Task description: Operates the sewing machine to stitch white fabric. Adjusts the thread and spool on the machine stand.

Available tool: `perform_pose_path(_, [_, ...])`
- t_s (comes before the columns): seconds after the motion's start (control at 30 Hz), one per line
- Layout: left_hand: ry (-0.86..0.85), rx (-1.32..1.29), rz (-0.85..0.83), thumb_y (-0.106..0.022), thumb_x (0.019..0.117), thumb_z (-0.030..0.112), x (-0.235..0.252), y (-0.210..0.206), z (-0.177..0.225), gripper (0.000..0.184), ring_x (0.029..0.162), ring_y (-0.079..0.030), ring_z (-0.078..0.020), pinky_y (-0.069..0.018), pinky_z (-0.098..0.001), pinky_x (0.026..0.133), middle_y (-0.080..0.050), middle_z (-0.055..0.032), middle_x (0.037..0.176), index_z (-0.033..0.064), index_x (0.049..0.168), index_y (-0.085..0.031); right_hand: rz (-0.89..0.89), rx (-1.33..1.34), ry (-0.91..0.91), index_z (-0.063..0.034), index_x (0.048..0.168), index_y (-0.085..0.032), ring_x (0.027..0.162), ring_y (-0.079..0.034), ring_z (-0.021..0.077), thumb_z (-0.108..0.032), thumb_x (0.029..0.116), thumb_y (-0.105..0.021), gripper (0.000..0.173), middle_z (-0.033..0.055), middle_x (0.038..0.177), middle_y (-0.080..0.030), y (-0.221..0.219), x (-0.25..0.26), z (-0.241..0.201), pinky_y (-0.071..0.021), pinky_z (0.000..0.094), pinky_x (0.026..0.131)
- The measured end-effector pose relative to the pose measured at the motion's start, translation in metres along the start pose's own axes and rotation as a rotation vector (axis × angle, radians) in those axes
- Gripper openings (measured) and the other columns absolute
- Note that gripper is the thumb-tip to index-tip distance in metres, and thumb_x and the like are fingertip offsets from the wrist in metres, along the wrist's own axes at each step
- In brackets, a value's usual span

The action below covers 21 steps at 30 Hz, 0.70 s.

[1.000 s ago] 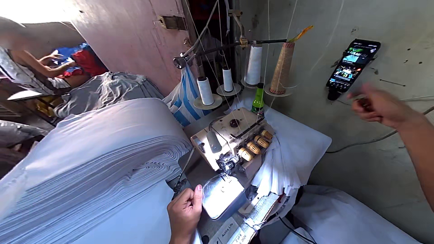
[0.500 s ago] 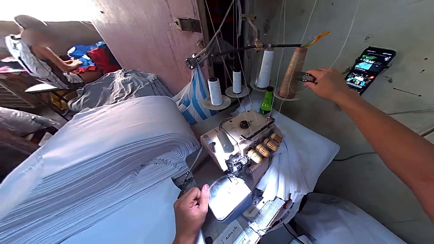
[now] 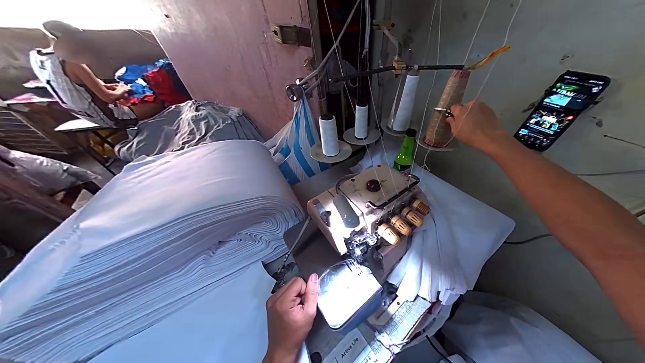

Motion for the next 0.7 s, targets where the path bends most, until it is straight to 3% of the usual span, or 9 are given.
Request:
perform_pose_path(0.13, [-0.002,-0.019,0.004,-0.057,0.0972,0.026,0.0,-0.001,0.0,0.048,0.047,-0.036,0.002,-0.0288,-0.0144,0.046,-0.037,0.0043,0.052,0.0113,0.055,-0.04,-0.1,0.041,0.107,0.005,0.107,-0.067,0.095,-0.065,0.0517,-0.021,0.1004,-0.065,0.027,0.0302,0.096,-0.067,-0.003,-0.016,0.032,-0.0492,0.0699,0.076])
perform_pose_path(0.2, [0.004,-0.023,0.005,-0.057,0.0967,0.026,0.0,-0.001,0.0,0.047,0.047,-0.036,0.0023,-0.0287,-0.0141,0.046,-0.037,0.0044,0.052,0.0115,0.055,-0.039,-0.215,0.102,0.106,0.0014,0.108,-0.067,0.091,-0.066,0.0445,-0.031,0.094,-0.076,0.037,0.0243,0.094,-0.067,-0.001,-0.022,0.055,-0.0491,0.067,0.079])
perform_pose_path(0.27, [0.009,-0.022,0.005,-0.057,0.0963,0.025,0.0,-0.002,-0.001,0.047,0.047,-0.035,0.0022,-0.0281,-0.0143,0.046,-0.036,0.0048,0.052,0.0117,0.055,-0.039,-0.191,0.219,0.011,0.0043,0.102,-0.065,0.088,-0.063,0.0442,-0.037,0.0902,-0.079,0.045,0.0258,0.09,-0.065,0.004,-0.025,0.075,-0.0471,0.0662,0.078])
perform_pose_path(0.33, [0.012,-0.011,0.01,-0.057,0.0966,0.026,0.0,-0.003,-0.001,0.048,0.047,-0.034,0.0019,-0.0276,-0.0148,0.046,-0.035,0.0054,0.052,0.0123,0.055,-0.038,0.018,0.404,-0.088,0.0112,0.107,-0.063,0.092,-0.061,0.0494,-0.037,0.0963,-0.072,0.05,0.0329,0.097,-0.063,0.012,-0.017,0.088,-0.0445,0.0707,0.081])
perform_pose_path(0.43, [0.012,-0.001,0.007,-0.057,0.0967,0.027,0.0,-0.001,-0.001,0.048,0.046,-0.034,0.0023,-0.0277,-0.0146,0.046,-0.035,0.0058,0.052,0.0127,0.055,-0.038,0.285,0.599,-0.144,0.0066,0.117,-0.062,0.087,-0.057,0.0365,-0.04,0.1024,-0.061,0.049,0.0253,0.098,-0.061,0.024,0.002,0.079,-0.0442,0.0593,0.08])
perform_pose_path(0.5, [0.008,-0.002,0.007,-0.057,0.0965,0.027,0.0,-0.001,-0.001,0.048,0.047,-0.035,0.002,-0.0284,-0.0146,0.046,-0.036,0.0052,0.051,0.0121,0.055,-0.039,0.29,0.608,-0.11,0.004,0.125,-0.058,0.088,-0.059,0.0349,-0.046,0.1025,-0.059,0.055,0.0242,0.102,-0.062,0.034,0.013,0.062,-0.0455,0.057,0.082])
perform_pose_path(0.6, [0.007,-0.007,0.01,-0.057,0.0964,0.028,-0.001,-0.001,0.0,0.048,0.047,-0.035,0.0022,-0.0284,-0.0142,0.046,-0.036,0.0054,0.051,0.0124,0.055,-0.039,0.163,0.481,0.017,0.0009,0.136,-0.05,0.097,-0.064,0.0463,-0.054,0.1026,-0.054,0.064,0.0297,0.108,-0.064,0.039,0.019,0.043,-0.0465,0.0672,0.085])
perform_pose_path(0.7, [0.007,-0.012,0.013,-0.057,0.0961,0.027,-0.001,-0.001,-0.001,0.046,0.047,-0.036,0.0018,-0.0291,-0.0142,0.046,-0.037,0.005,0.052,0.0122,0.056,-0.04,0.108,0.193,0.169,0.0018,0.131,-0.059,0.112,-0.06,0.0538,-0.04,0.1084,-0.048,0.048,0.0328,0.121,-0.061,0.041,0.011,0.036,-0.044,0.0735,0.089])
Point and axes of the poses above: each hand's wrist, its own x-axis towards the middle knuckle, its own y-axis out of the back of the hand, z = x × y, the point moved 1 cm from there along x, towards the middle knuckle
